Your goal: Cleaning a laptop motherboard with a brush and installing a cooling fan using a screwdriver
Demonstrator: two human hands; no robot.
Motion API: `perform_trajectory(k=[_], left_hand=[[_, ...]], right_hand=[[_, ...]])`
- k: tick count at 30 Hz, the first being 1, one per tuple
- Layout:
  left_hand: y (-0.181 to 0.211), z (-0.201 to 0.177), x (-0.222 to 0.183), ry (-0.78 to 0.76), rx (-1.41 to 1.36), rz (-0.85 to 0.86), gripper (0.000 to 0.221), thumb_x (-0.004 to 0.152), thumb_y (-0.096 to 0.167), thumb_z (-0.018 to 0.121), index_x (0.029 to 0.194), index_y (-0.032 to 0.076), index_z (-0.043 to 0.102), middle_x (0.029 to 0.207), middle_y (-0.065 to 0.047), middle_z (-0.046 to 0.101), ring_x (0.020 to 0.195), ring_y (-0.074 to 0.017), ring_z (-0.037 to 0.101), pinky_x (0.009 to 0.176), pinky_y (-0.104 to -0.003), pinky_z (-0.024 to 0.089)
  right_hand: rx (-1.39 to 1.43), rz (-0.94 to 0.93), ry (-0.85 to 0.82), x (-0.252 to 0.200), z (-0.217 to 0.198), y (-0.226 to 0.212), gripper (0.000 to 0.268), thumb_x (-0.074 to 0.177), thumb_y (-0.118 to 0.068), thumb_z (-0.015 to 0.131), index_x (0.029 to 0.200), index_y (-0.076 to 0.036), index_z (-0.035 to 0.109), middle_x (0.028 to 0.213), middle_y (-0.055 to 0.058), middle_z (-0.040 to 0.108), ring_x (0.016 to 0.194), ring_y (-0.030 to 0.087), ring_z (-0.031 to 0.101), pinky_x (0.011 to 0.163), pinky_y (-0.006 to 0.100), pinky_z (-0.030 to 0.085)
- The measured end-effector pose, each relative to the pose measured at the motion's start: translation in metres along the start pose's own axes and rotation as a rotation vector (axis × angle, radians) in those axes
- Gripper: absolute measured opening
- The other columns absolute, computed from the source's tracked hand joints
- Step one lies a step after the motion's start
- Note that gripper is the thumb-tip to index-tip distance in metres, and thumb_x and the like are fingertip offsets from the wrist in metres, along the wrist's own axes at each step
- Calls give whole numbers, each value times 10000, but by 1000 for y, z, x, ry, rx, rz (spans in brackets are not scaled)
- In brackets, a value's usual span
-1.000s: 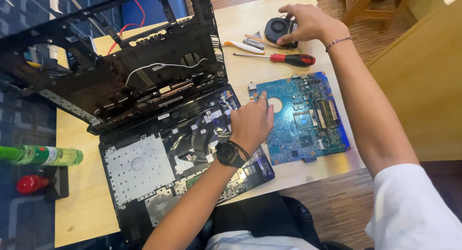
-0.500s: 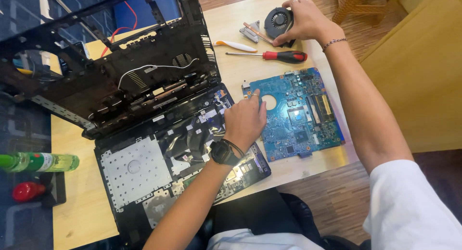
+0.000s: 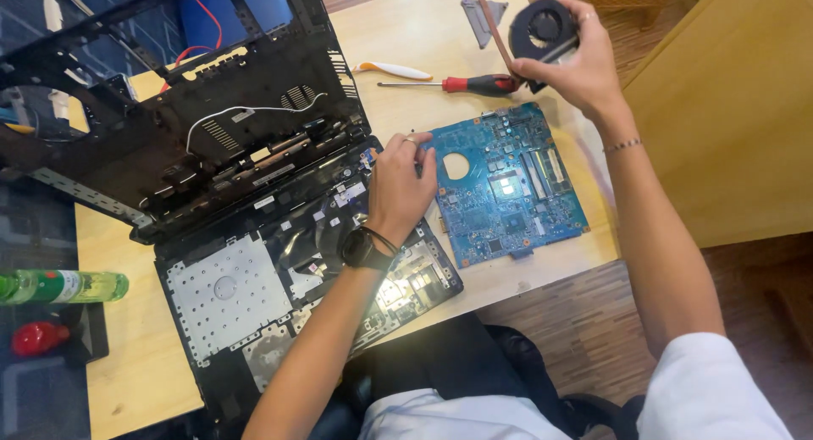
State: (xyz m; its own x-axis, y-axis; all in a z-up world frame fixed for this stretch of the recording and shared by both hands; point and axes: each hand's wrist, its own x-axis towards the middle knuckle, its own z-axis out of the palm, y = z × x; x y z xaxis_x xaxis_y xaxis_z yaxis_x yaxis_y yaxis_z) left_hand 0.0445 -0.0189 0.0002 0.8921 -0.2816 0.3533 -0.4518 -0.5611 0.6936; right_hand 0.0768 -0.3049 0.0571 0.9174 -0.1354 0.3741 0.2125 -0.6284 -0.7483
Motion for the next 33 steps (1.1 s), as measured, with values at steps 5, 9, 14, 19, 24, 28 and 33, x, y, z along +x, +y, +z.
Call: perform_trajectory(k=[5,9,14,19,24,28,33], left_hand=[[1,3,-4,-7,319,142,365,958,174,661,1291,24,657,1150,-130,592,988,-346,646,678,-466,591],[-14,13,-3,-74,457,151,496,934,242,703,1379,47,602,1264,-142,586,1152,-351,592,817,-486,602],[-16,12,1,-99,363,105,467,947,129,682,1394,29,592,1127,-129,556,1072,-385,615,801,-488,591],[-13,2,1,-89,235,65,493,906,74,719,1379,12,596,1085,-115,522,1057,-411,620,860,-504,567],[-8,-2,5,-47,81,53,444,887,-52,649,1315,64,620,987,-74,484,935,-454,654,818,-522,571],[11,4,-1,-47,9,15,400,886,-78,629,1262,58,631,993,-50,446,890,-414,693,785,-517,599],[-18,29,-1,-62,436,140,489,896,281,757,1298,38,619,1114,-133,521,1068,-398,602,854,-530,523]], right_hand=[[193,268,151,-88,4,-17,775,769,-243,948,1383,-29,527,1293,154,603,1237,266,578,1079,378,469],[238,339,301,-141,5,-34,839,724,-241,994,1404,-16,555,1267,146,602,1232,248,584,1074,335,456],[132,381,305,-153,11,-47,914,684,-308,1016,1428,-50,551,1304,163,630,1269,265,604,1064,353,476],[216,340,367,-147,20,-43,860,691,-239,1018,1399,-38,575,1252,146,650,1206,232,635,1031,335,502],[341,312,444,-144,26,-26,793,752,-205,1003,1399,-42,574,1236,100,643,1167,168,628,1007,281,536],[308,253,451,-143,34,-23,803,770,-208,1010,1410,-33,558,1268,126,627,1199,189,621,1006,307,534],[184,223,543,-147,42,-18,861,761,-247,1031,1442,-46,543,1297,153,602,1258,228,580,1090,346,456]])
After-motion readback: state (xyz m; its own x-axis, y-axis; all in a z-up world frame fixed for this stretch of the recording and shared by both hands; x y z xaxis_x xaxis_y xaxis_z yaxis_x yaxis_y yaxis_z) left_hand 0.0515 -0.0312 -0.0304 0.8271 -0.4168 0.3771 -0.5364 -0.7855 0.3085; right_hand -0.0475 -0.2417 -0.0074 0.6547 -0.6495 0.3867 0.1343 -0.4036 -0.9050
